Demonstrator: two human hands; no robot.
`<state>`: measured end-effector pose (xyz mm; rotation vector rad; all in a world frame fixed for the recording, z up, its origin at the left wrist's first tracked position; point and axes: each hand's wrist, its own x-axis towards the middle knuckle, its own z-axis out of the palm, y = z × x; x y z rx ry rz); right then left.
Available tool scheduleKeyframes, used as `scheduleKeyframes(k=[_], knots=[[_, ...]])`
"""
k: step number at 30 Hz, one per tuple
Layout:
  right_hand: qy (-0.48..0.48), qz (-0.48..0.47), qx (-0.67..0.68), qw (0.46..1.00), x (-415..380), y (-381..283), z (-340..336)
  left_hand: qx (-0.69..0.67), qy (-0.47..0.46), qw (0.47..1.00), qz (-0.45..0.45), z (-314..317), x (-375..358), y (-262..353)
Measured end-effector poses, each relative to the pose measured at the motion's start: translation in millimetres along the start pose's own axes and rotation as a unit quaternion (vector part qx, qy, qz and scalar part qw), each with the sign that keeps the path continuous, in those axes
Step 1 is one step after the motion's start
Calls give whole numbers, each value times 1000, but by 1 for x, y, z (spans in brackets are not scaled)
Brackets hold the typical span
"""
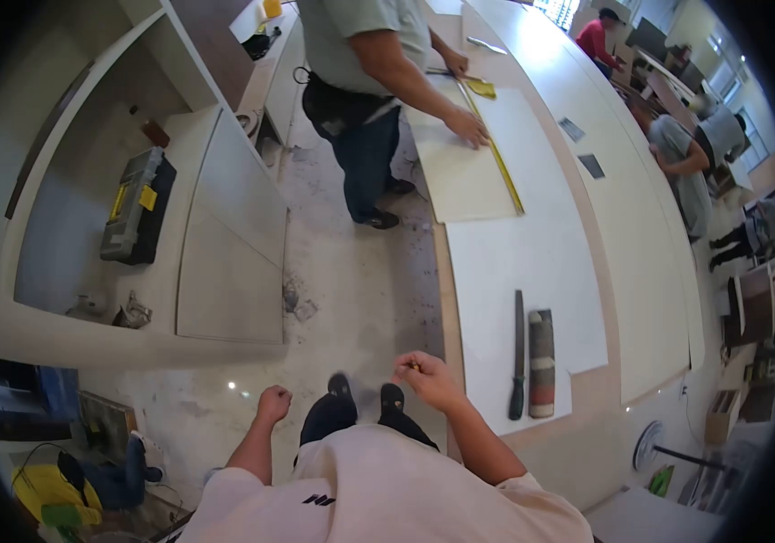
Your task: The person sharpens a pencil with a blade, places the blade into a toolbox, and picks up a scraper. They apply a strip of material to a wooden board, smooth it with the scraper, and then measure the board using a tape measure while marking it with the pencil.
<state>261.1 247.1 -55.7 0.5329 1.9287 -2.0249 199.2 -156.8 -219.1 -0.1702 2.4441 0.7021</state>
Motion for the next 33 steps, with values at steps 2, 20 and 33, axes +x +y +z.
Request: scheduleKeyframes(k=[2,20,33], knots=[[-2,30,-50,998,17,-21,-1,25,-9,999,28,-24,50,26],[19,154,-123,980,252,-123,-14,-179,191,948,181,-246,467,331],[28,316,-400,860,426,-128,-33,-215,310,926,31,-356,841,417]])
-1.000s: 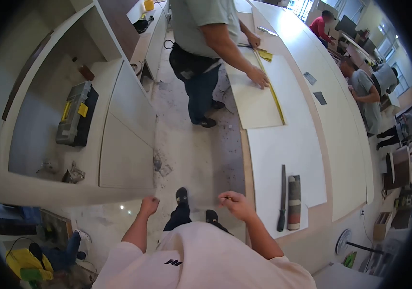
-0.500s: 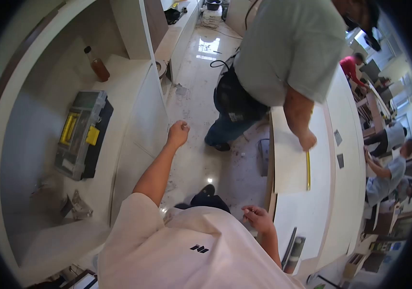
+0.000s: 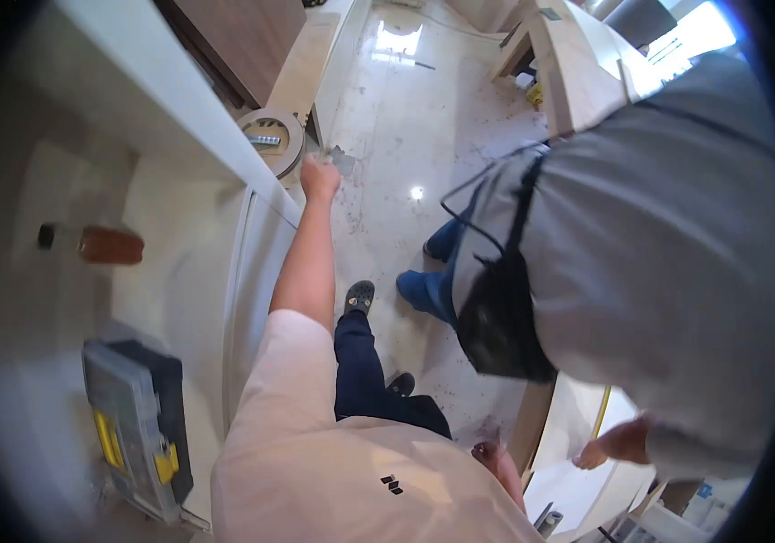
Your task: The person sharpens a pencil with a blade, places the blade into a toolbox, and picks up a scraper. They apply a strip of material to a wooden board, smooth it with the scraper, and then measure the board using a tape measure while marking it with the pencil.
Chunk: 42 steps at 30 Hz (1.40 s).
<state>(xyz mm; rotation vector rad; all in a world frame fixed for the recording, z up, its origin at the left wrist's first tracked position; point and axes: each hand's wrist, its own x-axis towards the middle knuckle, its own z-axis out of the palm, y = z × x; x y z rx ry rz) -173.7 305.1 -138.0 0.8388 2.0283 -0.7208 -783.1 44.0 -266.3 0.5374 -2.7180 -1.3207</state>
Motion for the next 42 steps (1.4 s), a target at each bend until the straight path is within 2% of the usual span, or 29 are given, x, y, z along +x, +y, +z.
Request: scheduleKeyframes(k=[2,3,7,12,13,20,23,26,29,32,34,36,40,42], knots=[[-7,31,40,999,13,16,8,23,36,999,-25,27,55,-16],[-9,28,78,997,25,28,13,49,-16,996,-76,24,73,-8],[-19,76,95,992,22,-27,-8,150,24,975,-162,38,123,-13],[-37,145,108,983,41,-50,-13,178,66,953,-235,57,187,-39],[-39,153,110,981,44,-54,-14,170,48,944,-278,59,201,-43],[-50,195,112,973,74,-68,-19,247,-40,932,-262,56,245,-74],[-54,199,111,972,75,-67,-23,361,-81,916,-152,72,274,-136],[-53,191,110,974,74,-62,-25,147,118,954,-235,60,244,-82],[-47,169,102,979,72,-49,-23,-68,225,966,-109,66,236,-81],[-32,142,100,984,68,-39,-17,-116,268,956,-15,75,195,-43],[-13,125,106,986,55,-59,-24,-298,166,940,-16,78,147,-21],[10,107,119,987,41,-86,-36,-460,50,885,-60,55,65,22],[44,-13,142,989,24,-45,-21,-598,-97,788,-106,18,-81,27],[77,-32,120,989,-5,-45,-27,-627,-155,752,-130,-15,-155,17]])
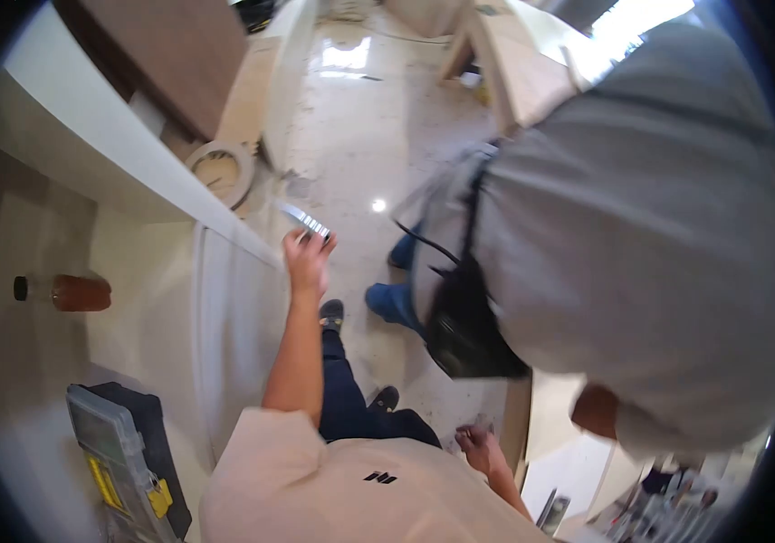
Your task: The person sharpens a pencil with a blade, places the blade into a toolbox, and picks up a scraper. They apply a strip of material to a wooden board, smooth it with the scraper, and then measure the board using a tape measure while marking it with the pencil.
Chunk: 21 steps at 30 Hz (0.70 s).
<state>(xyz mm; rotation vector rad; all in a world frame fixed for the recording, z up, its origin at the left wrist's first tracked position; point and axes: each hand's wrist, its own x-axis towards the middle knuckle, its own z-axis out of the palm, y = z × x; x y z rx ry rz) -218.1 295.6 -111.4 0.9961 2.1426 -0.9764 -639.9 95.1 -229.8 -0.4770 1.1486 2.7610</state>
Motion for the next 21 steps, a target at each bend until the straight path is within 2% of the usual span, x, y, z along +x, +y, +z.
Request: scheduleKeyframes(k=[2,4,5,6,7,8,9,10,11,13,15,17,20,21], knots=[[-12,4,104,995,-22,21,-1,18,-36,998,-40,-14,-79,3],[16,-50,72,996,-48,33,-5,86,-73,989,-95,-50,-131,-6],[15,-77,80,994,-64,37,-5,120,-64,981,-138,-80,-147,-15],[18,-102,91,990,-77,42,-8,150,-61,976,-145,-89,-171,-14],[19,-116,89,989,-88,48,-8,129,-118,969,-173,-122,-180,-20],[21,-129,85,988,-99,55,-6,206,1,955,-213,-102,-215,-7],[30,-142,104,984,-112,61,-2,240,3,937,-253,-127,-224,-11],[37,-157,119,980,-123,64,0,276,24,912,-301,-147,-231,-14],[42,-175,130,975,-132,68,2,369,5,876,-311,-159,-240,-15],[52,-163,146,974,-150,73,11,481,-89,811,-322,-201,-242,-16],[89,-156,187,966,-164,83,33,562,-125,740,-347,-203,-262,-7],[116,-153,217,957,-191,88,49,594,-109,691,-397,-209,-273,0],[138,-137,258,946,-220,118,75,685,-129,592,-404,-194,-301,6],[143,-134,275,941,-229,124,82,658,-160,595,-433,-199,-302,8]])
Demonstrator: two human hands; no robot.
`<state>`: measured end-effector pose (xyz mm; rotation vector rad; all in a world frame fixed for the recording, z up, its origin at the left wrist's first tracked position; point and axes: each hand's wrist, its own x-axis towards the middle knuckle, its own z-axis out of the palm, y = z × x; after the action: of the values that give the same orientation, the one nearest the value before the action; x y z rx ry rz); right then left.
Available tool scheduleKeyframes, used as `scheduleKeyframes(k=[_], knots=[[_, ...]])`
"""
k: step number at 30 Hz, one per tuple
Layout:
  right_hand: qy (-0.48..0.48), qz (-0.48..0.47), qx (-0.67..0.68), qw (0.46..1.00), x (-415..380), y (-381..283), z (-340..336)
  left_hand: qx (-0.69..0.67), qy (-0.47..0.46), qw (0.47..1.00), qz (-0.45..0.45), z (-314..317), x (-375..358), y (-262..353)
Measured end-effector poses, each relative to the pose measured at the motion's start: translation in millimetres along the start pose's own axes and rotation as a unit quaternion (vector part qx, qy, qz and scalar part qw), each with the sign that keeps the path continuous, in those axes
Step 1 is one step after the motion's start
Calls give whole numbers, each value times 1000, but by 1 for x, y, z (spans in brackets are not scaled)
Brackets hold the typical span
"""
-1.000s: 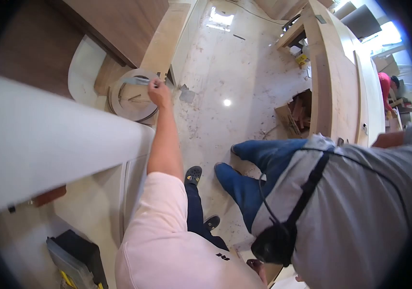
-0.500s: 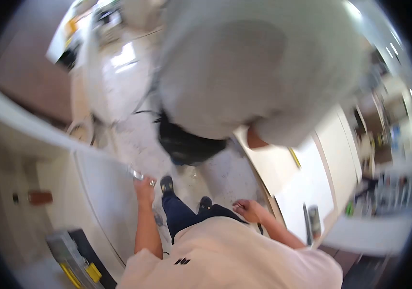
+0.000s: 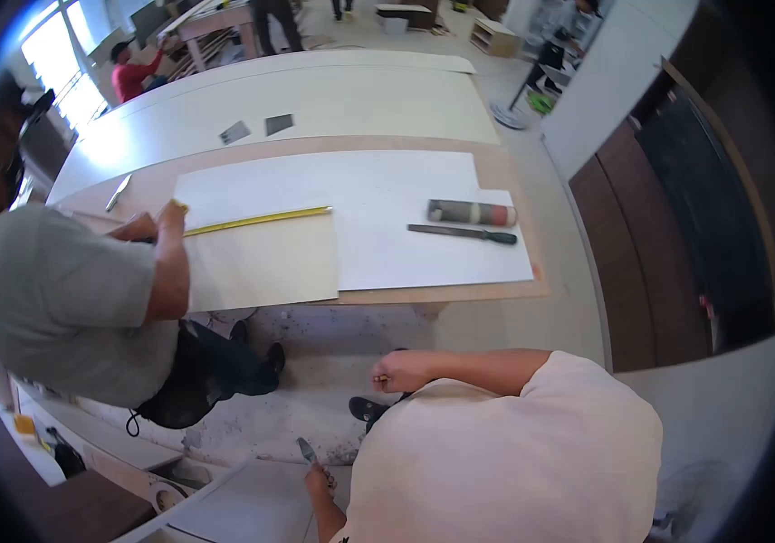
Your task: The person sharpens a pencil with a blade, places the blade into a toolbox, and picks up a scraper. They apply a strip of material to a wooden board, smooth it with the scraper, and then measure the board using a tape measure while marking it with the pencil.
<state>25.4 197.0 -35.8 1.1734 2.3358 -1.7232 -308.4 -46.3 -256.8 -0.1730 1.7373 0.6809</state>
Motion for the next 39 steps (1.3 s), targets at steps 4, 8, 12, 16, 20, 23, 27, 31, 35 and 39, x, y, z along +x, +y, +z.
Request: scheduleKeyframes(k=[4,8,12,16,20,23,27,31,35,39], knots=[[31,28,51,998,-57,22,-21,-9,-188,976,108,12,-18,9],[120,48,18,992,-126,52,-58,195,-233,930,209,69,-60,57],[277,80,62,956,-211,160,-99,307,-192,874,325,183,-154,105],[329,112,267,899,-294,242,-137,169,-305,856,381,327,-220,88],[307,72,366,875,-342,285,-168,196,-301,794,490,447,-273,42],[289,17,382,878,-341,283,-178,232,-285,786,497,490,-318,19],[293,-87,501,809,-321,236,-196,252,-352,764,478,547,-296,-18],[343,-90,514,781,-341,248,-222,278,-432,724,460,602,-311,-27],[294,-103,535,785,-370,323,-268,328,-409,712,468,660,-325,-34],[255,-102,565,778,-407,358,-324,317,-392,718,479,747,-324,-51]])
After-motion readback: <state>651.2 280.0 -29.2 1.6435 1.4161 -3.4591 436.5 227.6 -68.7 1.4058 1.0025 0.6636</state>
